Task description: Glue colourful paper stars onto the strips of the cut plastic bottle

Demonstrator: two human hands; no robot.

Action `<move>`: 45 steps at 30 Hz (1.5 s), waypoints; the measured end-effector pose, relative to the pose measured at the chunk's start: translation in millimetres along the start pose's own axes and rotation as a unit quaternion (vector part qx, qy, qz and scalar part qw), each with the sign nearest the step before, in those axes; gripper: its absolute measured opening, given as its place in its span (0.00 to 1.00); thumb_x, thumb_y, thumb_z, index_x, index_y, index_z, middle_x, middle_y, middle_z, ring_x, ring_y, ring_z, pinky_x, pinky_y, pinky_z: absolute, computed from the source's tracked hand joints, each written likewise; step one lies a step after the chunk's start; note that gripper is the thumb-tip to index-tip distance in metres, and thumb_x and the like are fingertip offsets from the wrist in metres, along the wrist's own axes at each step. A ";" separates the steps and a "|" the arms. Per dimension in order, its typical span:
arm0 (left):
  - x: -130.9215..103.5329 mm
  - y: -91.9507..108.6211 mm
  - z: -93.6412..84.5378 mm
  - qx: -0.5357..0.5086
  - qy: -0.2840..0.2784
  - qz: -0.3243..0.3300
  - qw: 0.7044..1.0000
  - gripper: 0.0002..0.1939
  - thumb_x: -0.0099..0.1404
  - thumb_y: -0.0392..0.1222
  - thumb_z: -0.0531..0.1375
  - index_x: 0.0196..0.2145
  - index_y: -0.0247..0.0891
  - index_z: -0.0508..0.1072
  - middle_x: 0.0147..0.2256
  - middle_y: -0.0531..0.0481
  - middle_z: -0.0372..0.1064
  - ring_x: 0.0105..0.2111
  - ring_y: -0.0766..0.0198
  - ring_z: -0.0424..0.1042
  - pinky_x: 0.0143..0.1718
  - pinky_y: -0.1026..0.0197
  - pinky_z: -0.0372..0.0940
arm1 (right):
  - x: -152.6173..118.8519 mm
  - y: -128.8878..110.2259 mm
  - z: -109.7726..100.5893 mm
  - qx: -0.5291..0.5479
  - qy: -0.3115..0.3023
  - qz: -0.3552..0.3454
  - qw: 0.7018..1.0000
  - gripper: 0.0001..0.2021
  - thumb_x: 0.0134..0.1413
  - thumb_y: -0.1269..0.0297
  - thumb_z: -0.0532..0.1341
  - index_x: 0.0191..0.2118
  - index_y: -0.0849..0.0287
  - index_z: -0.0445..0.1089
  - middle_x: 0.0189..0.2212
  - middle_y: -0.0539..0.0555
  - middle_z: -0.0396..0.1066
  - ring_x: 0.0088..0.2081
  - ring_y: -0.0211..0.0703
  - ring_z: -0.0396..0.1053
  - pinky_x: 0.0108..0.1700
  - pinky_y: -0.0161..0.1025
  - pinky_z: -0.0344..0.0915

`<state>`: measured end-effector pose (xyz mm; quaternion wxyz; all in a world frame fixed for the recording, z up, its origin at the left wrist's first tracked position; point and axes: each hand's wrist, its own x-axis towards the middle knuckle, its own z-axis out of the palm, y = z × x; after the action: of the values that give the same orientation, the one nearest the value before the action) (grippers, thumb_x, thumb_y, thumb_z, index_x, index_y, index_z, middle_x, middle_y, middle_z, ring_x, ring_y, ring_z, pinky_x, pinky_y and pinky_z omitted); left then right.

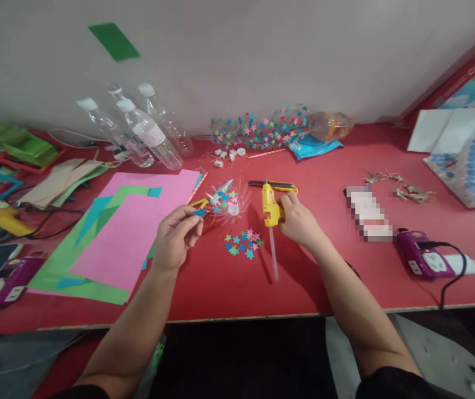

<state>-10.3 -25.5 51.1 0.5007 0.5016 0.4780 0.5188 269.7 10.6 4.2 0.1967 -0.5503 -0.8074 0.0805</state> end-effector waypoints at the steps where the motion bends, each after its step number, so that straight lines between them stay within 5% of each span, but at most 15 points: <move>1: -1.0 -0.1 -1.8 -0.008 -0.009 -0.024 1.000 0.06 0.61 0.40 0.57 0.27 0.38 0.67 0.18 0.57 0.63 0.13 0.75 0.53 0.13 0.69 0.45 | 1.0 4.1 2.8 -0.008 -0.016 -0.008 1.000 0.13 0.44 0.73 0.58 0.40 0.59 0.62 0.40 0.59 0.65 0.38 0.49 0.67 0.36 0.42 0.63; 9: -8.1 1.8 2.3 -0.038 -0.093 -0.144 0.984 0.09 0.56 0.44 0.56 0.24 0.38 0.62 0.16 0.58 0.61 0.12 0.75 0.53 0.13 0.70 0.43 | 3.0 9.3 -2.3 -0.049 -0.036 -0.033 0.998 0.13 0.47 0.72 0.60 0.42 0.60 0.68 0.43 0.62 0.70 0.44 0.57 0.67 0.44 0.50 0.63; 11: -7.1 3.7 5.1 -0.045 -0.117 -0.154 0.980 0.08 0.56 0.43 0.56 0.24 0.38 0.62 0.16 0.58 0.61 0.12 0.76 0.53 0.13 0.70 0.44 | 3.7 -7.7 -11.1 -0.048 0.005 -0.040 0.998 0.09 0.56 0.67 0.58 0.43 0.59 0.69 0.44 0.62 0.71 0.46 0.57 0.67 0.46 0.52 0.62; 13: -5.2 5.4 7.7 -0.051 -0.136 -0.171 0.975 0.07 0.55 0.43 0.56 0.24 0.38 0.62 0.16 0.58 0.61 0.12 0.76 0.52 0.13 0.70 0.43 | 4.9 -32.5 -18.4 0.015 0.093 -0.118 0.989 0.05 0.60 0.66 0.57 0.39 0.57 0.69 0.39 0.58 0.74 0.42 0.51 0.69 0.46 0.49 0.63; 17: -0.6 6.3 12.7 -0.057 -0.164 -0.195 0.965 0.07 0.54 0.42 0.56 0.23 0.38 0.63 0.14 0.58 0.59 0.12 0.76 0.51 0.12 0.70 0.42 | 9.2 -78.4 -22.4 0.090 0.129 -0.282 0.946 0.05 0.60 0.70 0.59 0.41 0.57 0.69 0.35 0.55 0.75 0.39 0.46 0.69 0.43 0.44 0.66; 20: 2.0 3.9 15.1 -0.062 -0.164 -0.198 0.964 0.07 0.54 0.43 0.56 0.23 0.37 0.64 0.14 0.58 0.58 0.11 0.76 0.50 0.12 0.70 0.42 | 13.9 -90.3 -18.9 0.069 0.140 -0.319 0.935 0.04 0.60 0.71 0.59 0.39 0.57 0.70 0.33 0.55 0.74 0.37 0.44 0.69 0.42 0.43 0.66; 29: 4.4 -2.4 11.1 -0.061 -0.153 -0.199 0.966 0.10 0.58 0.45 0.57 0.24 0.38 0.63 0.16 0.59 0.57 0.14 0.75 0.51 0.12 0.70 0.45 | 26.3 -88.7 -17.1 0.017 0.143 -0.351 0.925 0.05 0.59 0.74 0.58 0.36 0.59 0.71 0.30 0.53 0.72 0.31 0.40 0.67 0.35 0.39 0.65; 34: -2.2 -10.4 3.3 0.124 -0.081 -0.064 0.987 0.10 0.65 0.44 0.55 0.38 0.37 0.71 0.20 0.59 0.59 0.19 0.73 0.58 0.21 0.69 0.55 | 33.1 -83.7 -17.5 0.111 0.100 -0.277 0.949 0.04 0.60 0.72 0.58 0.37 0.61 0.71 0.29 0.54 0.71 0.31 0.40 0.66 0.34 0.38 0.65; 38: -9.1 -16.9 4.8 0.287 -0.088 0.013 0.954 0.19 0.66 0.41 0.55 0.53 0.35 0.71 0.18 0.60 0.58 0.18 0.72 0.57 0.23 0.66 0.53 | 37.6 -79.5 -10.9 0.147 0.095 -0.242 0.954 0.03 0.59 0.72 0.59 0.35 0.60 0.70 0.27 0.52 0.70 0.30 0.39 0.64 0.33 0.37 0.64; 45: -5.7 -17.5 9.0 0.171 -0.136 -0.110 0.970 0.25 0.67 0.41 0.54 0.60 0.32 0.64 0.16 0.62 0.58 0.17 0.71 0.58 0.21 0.67 0.57 | 39.7 -76.0 2.0 0.081 0.113 -0.240 0.961 0.04 0.59 0.68 0.61 0.32 0.57 0.71 0.26 0.50 0.68 0.30 0.39 0.61 0.36 0.40 0.59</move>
<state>-0.6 -30.6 33.7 0.5214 0.5904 0.5393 0.2980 191.2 18.3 37.8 0.3439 -0.3284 -0.8791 0.0333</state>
